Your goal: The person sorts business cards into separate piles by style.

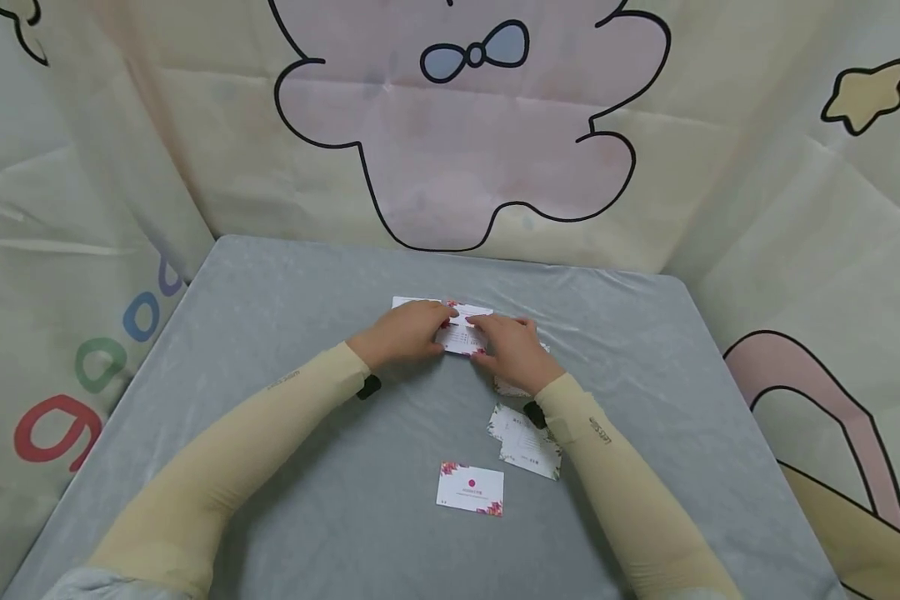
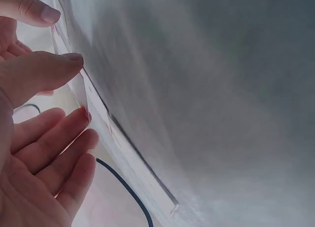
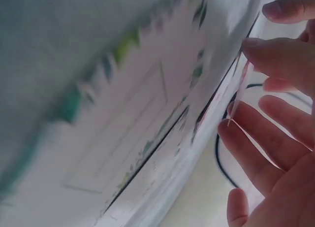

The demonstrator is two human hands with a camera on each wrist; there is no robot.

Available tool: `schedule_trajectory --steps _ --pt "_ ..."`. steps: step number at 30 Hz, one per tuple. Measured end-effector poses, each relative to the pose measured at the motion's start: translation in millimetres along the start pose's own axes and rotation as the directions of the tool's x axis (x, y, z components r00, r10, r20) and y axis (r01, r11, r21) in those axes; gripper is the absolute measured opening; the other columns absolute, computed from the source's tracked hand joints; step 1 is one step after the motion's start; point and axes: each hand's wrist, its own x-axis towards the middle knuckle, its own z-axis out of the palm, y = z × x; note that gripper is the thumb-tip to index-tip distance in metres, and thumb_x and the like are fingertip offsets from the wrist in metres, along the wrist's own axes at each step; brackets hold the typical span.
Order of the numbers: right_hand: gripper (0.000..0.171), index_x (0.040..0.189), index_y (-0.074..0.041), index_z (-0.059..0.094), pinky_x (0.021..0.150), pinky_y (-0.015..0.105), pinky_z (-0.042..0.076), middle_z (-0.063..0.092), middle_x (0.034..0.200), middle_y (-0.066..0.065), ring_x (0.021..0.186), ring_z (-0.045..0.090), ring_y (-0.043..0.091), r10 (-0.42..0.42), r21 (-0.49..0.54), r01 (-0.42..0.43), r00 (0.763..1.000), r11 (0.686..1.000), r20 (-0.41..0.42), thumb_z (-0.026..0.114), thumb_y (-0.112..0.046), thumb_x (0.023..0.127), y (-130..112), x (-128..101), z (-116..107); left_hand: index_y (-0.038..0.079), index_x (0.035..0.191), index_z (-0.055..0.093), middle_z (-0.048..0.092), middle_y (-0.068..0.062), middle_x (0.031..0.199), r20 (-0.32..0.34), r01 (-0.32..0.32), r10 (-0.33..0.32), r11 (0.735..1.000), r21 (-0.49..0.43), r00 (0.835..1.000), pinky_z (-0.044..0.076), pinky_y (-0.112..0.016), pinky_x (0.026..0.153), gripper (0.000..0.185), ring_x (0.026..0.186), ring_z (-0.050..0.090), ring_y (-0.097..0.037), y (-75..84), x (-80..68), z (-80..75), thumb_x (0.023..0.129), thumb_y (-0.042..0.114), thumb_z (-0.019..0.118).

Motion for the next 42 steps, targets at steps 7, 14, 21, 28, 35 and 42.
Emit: schedule_trajectory --steps 7,14,21,28,35,42 --pt "0.064 0.156 -0.011 0.055 0.106 0.059 0.031 0.066 0.149 0.011 0.139 0.063 0.03 0.109 0.085 -0.11 0.994 0.99 0.018 0.08 -0.025 0.099 18 25 -1 0.006 0.152 0.059 0.067 -0.012 0.147 0.014 0.063 -0.063 0.998 -0.025 0.998 0.051 -0.045 0.118 0.057 0.133 0.065 -0.028 -7.0 30.9 -4.8 0.101 0.021 0.077" --pt "0.064 0.154 -0.013 0.056 0.1 0.055 0.033 0.071 0.14 0.01 0.132 0.066 0.029 0.139 0.146 -0.138 0.99 0.98 0.003 0.082 -0.023 0.096 32 33 3 0.007 0.153 0.059 0.066 -0.011 0.15 0.017 0.097 -0.096 0.994 -0.044 0.995 0.05 -0.044 0.12 0.055 0.137 0.064 -0.027 -9.0 42.9 -0.1 0.102 0.02 0.075" --pt "0.063 0.156 -0.015 0.056 0.1 0.056 0.034 0.069 0.147 0.01 0.139 0.063 0.03 0.158 0.136 -0.162 0.986 0.977 0.044 0.08 -0.026 0.098 32 33 12 0.007 0.154 0.058 0.066 -0.011 0.15 0.06 0.123 -0.121 0.992 -0.041 0.991 0.05 -0.045 0.12 0.057 0.134 0.065 -0.027 -13.5 44.8 9.7 0.102 0.023 0.076" --pt "0.062 0.155 -0.015 0.056 0.098 0.056 0.033 0.07 0.145 0.009 0.137 0.064 0.03 0.164 0.124 -0.166 0.986 0.978 0.022 0.08 -0.026 0.099 32 36 7 0.008 0.154 0.058 0.067 -0.011 0.149 0.036 0.129 -0.126 0.989 -0.07 0.991 0.05 -0.045 0.12 0.056 0.133 0.064 -0.026 -16.2 49.2 7.4 0.102 0.022 0.074" --pt "0.062 0.155 -0.016 0.057 0.1 0.058 0.032 0.066 0.151 0.008 0.142 0.061 0.03 0.17 0.12 -0.173 0.985 0.978 0.039 0.08 -0.027 0.099 34 39 4 0.007 0.153 0.058 0.067 -0.011 0.148 0.046 0.138 -0.134 0.988 -0.075 0.99 0.051 -0.046 0.119 0.057 0.132 0.065 -0.027 -14.4 51.7 2.7 0.101 0.022 0.074" --pt "0.06 0.153 -0.016 0.059 0.103 0.059 0.031 0.063 0.155 0.009 0.146 0.057 0.032 0.165 0.13 -0.169 0.985 0.977 0.038 0.08 -0.028 0.099 36 40 5 0.006 0.151 0.06 0.068 -0.012 0.145 0.007 0.12 -0.119 0.993 -0.012 0.993 0.053 -0.047 0.116 0.059 0.132 0.065 -0.029 -13.0 50.5 4.7 0.098 0.023 0.079"
